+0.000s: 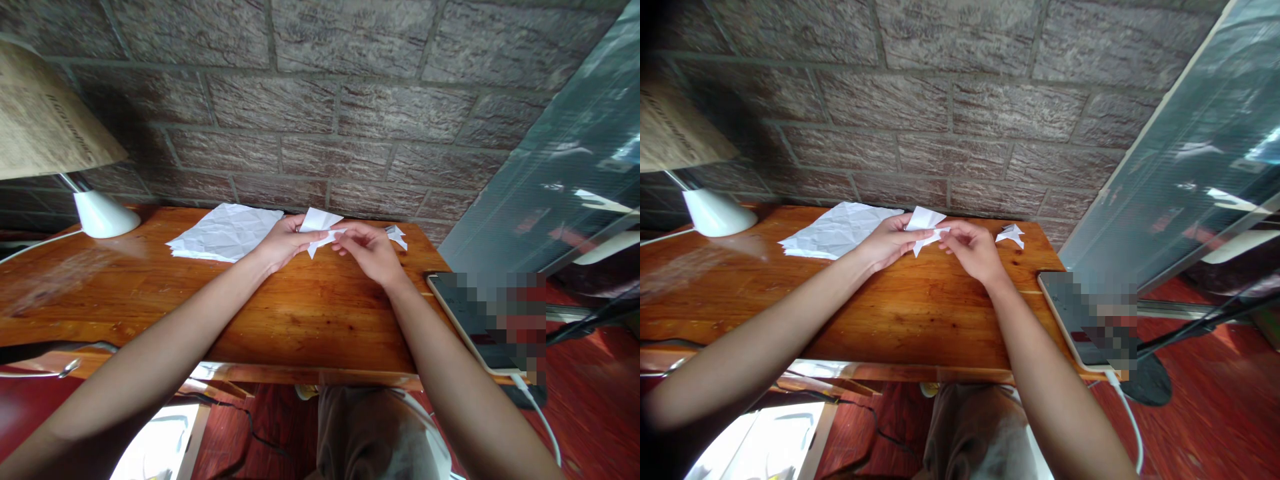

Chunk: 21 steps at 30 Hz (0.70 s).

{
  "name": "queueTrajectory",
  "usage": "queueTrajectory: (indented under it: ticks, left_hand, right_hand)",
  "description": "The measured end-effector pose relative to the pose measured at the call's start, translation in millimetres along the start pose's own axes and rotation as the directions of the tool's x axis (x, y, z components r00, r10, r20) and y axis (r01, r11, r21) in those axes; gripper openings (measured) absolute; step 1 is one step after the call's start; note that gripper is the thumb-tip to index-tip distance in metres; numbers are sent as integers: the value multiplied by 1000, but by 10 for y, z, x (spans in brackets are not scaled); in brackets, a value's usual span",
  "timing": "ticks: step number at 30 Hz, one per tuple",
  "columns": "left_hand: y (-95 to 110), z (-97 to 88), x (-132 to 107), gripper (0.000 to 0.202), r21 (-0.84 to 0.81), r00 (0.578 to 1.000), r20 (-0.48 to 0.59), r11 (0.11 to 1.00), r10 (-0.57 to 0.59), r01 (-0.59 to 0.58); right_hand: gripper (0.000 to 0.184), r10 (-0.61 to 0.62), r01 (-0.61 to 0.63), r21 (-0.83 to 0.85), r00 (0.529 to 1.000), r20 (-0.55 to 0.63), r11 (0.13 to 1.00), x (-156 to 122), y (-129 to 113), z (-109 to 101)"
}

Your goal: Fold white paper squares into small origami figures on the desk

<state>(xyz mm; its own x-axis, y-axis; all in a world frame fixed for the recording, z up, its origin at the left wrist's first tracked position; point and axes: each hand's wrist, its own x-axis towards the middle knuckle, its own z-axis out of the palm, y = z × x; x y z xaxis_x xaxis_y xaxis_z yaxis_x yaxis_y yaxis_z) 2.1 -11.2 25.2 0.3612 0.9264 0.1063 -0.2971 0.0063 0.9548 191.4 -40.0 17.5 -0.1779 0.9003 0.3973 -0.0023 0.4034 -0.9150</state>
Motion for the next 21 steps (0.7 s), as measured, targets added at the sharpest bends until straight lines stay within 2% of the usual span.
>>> queueTrajectory:
  ticks: [5,9,16,21]
  left_hand:
    - [36,-26,-3,38,-44,998,36,997,-59,61]
    - [28,-35,13,35,-71,998,8,996,-62,63]
    - [9,-36,24,29,-102,998,-36,993,-58,54]
    - [-21,-24,33,18,-137,995,-47,987,-86,79]
  right_hand:
    - [27,7,-4,53,998,-64,999,12,12,-5]
    - [27,34,-26,81,993,-109,996,10,19,11]
    - [32,34,-28,84,997,-63,996,-5,-2,27]
    - [33,5,-2,50,998,-62,999,-5,5,26]
